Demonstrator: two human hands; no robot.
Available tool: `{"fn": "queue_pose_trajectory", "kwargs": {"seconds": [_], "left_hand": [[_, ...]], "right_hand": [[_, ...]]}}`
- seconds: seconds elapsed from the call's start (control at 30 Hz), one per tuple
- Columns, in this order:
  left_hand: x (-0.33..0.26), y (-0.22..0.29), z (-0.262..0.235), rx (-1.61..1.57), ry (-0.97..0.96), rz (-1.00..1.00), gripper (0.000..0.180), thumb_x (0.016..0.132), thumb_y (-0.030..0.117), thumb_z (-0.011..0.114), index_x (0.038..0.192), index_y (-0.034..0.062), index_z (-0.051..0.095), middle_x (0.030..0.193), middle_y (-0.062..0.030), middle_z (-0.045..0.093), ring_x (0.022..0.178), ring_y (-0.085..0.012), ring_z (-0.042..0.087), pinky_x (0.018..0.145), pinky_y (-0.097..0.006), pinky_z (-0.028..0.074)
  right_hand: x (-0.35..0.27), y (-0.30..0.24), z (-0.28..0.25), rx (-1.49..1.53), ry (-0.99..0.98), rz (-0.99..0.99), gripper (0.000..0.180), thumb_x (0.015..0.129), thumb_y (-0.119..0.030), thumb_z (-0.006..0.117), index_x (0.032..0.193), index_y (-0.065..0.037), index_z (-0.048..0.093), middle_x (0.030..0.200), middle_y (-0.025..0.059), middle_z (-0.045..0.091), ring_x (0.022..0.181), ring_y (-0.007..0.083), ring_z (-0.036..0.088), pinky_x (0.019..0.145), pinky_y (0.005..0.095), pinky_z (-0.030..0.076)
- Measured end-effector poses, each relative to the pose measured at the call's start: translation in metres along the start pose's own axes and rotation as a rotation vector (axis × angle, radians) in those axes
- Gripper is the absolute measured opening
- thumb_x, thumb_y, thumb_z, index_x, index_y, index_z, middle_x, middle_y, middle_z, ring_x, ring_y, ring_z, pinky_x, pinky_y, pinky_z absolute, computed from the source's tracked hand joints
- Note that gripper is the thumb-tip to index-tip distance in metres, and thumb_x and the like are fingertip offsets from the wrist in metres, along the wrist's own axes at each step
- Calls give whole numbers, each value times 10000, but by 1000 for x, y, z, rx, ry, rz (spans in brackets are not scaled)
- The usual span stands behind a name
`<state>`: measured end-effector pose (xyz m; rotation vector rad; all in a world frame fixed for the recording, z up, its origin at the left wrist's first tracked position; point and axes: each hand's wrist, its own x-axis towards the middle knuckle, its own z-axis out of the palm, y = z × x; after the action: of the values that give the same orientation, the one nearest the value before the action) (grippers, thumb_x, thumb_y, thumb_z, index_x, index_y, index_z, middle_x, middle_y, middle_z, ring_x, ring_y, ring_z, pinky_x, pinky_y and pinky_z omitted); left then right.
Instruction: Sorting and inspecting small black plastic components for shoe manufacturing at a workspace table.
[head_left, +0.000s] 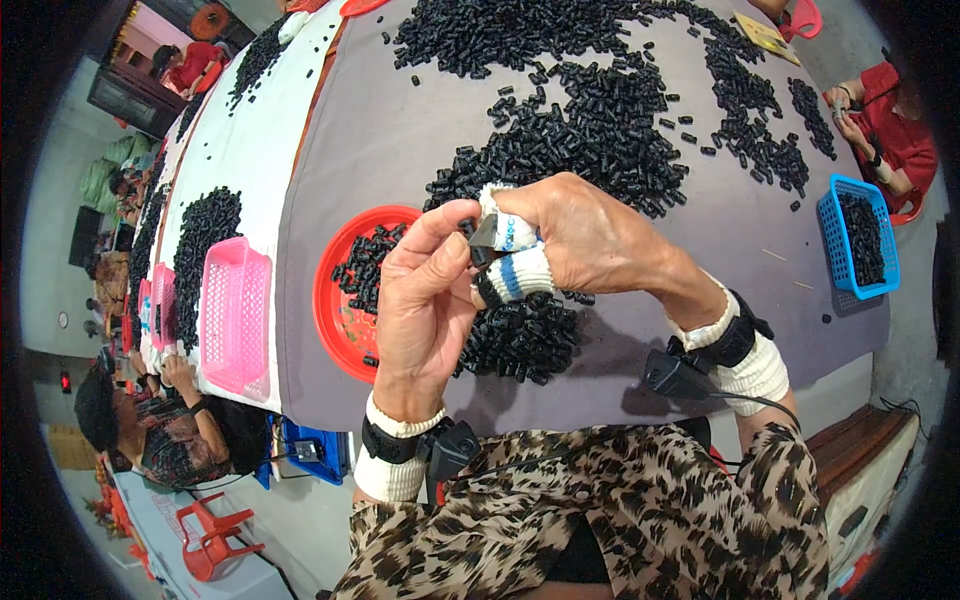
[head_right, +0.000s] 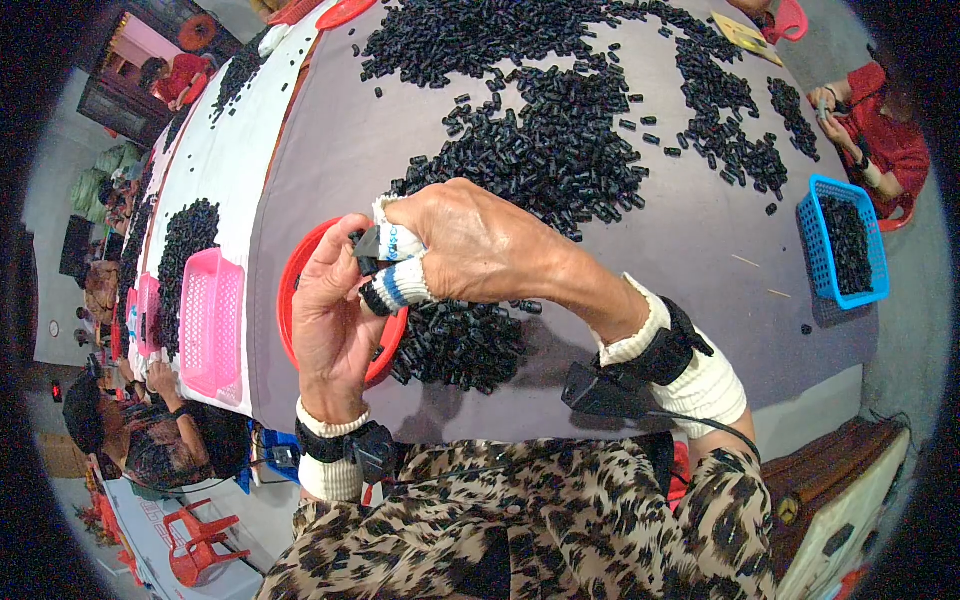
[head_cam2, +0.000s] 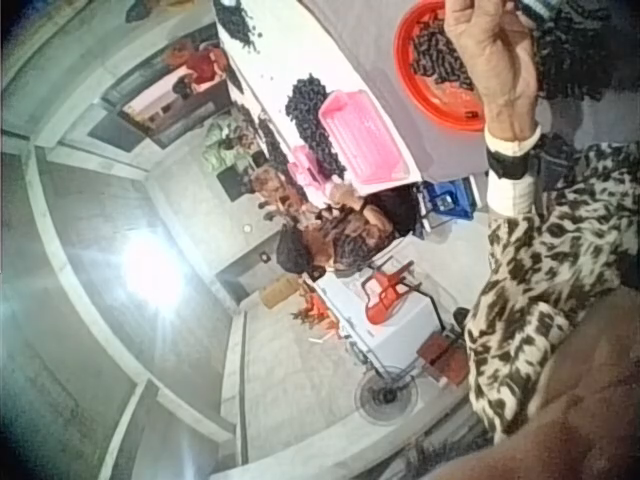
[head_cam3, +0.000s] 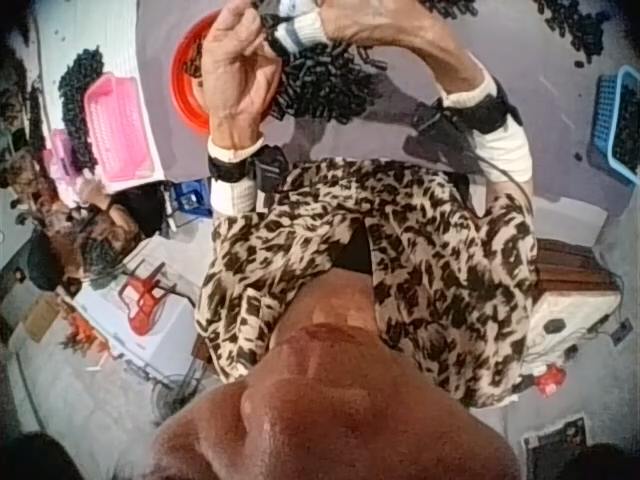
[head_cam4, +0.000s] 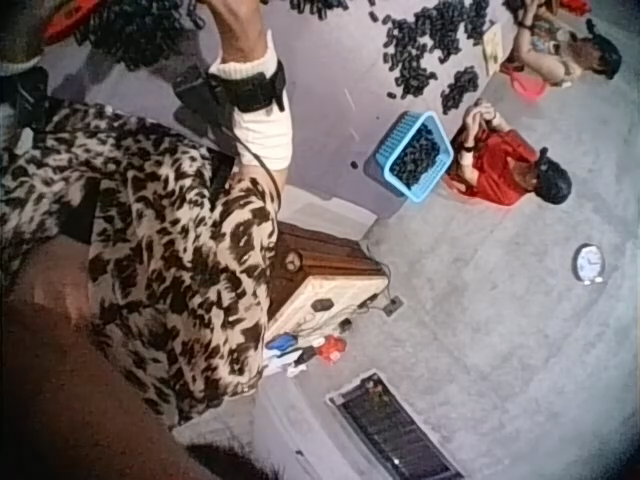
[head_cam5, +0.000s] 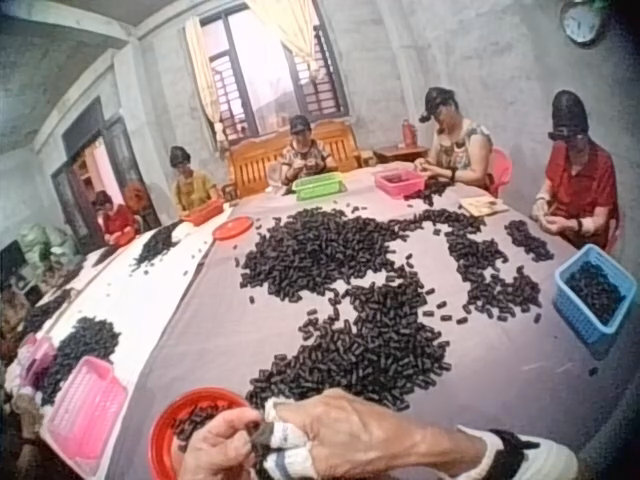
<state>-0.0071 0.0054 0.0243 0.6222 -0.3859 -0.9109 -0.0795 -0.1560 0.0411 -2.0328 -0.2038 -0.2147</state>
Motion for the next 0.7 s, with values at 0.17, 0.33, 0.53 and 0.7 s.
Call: {"fn": "queue_pose_trajectory", "kwargs": {"seconds": [0.17,0.33,0.53,0.7], "left_hand": [[-2,3,1,46,27,27,258,844,43,561,1089,-36,537,952,-87,615,841,-140,606,750,-265,508],[-2,0,2,89,49,42,246,847,54,566,1074,-39,544,907,-76,615,793,-113,593,715,-236,498],[-3,2,3,115,48,44,232,851,61,565,1061,-36,548,895,-73,613,792,-106,590,702,-231,497],[-3,2,3,136,69,44,215,853,62,565,1045,-35,557,871,-57,607,734,-89,572,658,-214,485]], "right_hand": [[2,-12,-2,4,30,32,365,668,-306,671,721,24,526,621,157,554,570,300,543,558,368,418],[1,-5,-1,-25,37,11,348,668,-299,669,715,16,527,615,154,549,554,291,532,550,373,413],[0,-6,0,4,27,23,337,676,-290,653,708,14,510,603,150,538,547,285,524,544,365,409],[0,-4,0,-8,11,32,361,679,-309,657,703,19,509,597,155,538,540,290,527,537,370,409]]}}
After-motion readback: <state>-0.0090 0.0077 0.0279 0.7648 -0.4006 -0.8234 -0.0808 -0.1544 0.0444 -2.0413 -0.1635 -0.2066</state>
